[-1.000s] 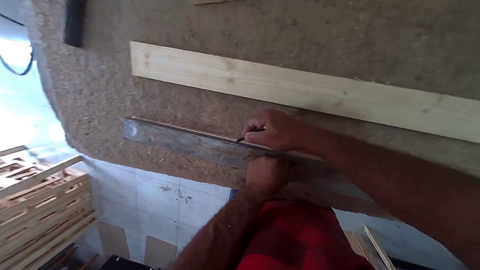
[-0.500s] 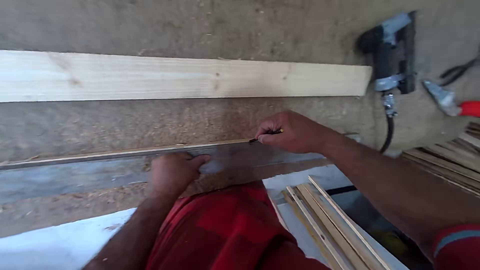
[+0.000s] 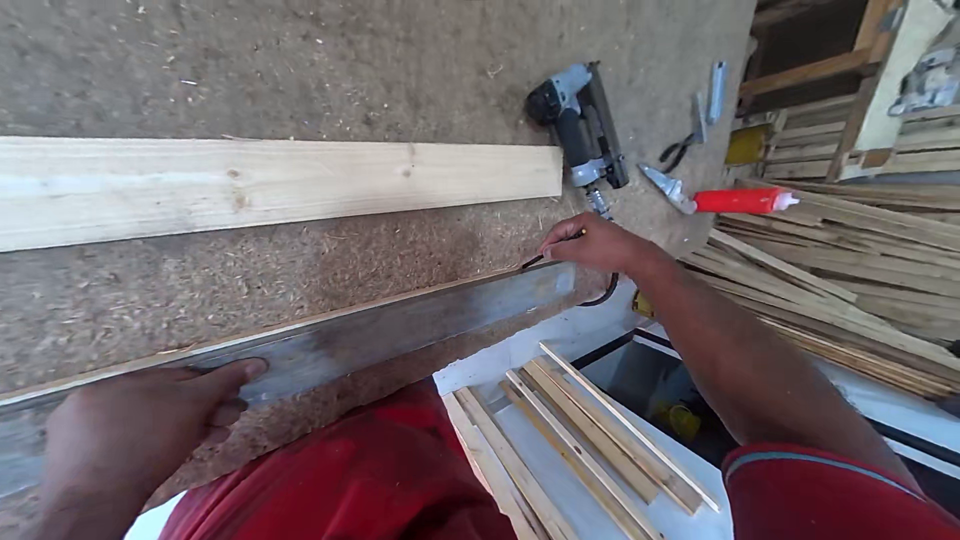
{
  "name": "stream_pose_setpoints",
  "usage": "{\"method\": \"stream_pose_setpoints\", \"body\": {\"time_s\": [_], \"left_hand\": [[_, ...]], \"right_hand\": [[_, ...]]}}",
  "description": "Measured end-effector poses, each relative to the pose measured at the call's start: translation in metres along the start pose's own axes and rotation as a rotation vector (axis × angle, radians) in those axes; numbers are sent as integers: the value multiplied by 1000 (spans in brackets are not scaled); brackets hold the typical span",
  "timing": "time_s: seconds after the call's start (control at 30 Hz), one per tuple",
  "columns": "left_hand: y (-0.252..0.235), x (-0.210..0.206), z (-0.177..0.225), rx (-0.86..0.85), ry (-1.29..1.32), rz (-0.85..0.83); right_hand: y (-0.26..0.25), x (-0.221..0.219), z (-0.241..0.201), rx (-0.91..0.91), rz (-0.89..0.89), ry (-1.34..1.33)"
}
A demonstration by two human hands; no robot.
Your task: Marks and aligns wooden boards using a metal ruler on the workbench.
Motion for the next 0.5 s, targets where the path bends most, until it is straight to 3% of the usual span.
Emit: {"method": "stream_pose_setpoints", "body": {"time_s": [0.13, 0.23, 0.4, 0.5], "left_hand": [[1, 1, 0, 0, 25, 15], [6, 3, 2, 16, 1, 27], [0, 3, -1, -22, -16, 25], [4, 12, 1, -64, -88, 88]], "right_hand": [[9, 22, 29, -69, 26, 86], [17, 40, 47, -139, 61, 394], [64, 47, -8, -2, 502, 210], [65, -3, -26, 81, 517, 291]]}}
Point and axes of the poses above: each hand's wrist, its own y-axis away from the middle knuckle, its own x-axis out of the back of the hand, z = x × y, the point moved 10 cm from there along -y, towards the middle knuckle, and after that the axes turned 5 degrees about x, right-handed, at the moved point
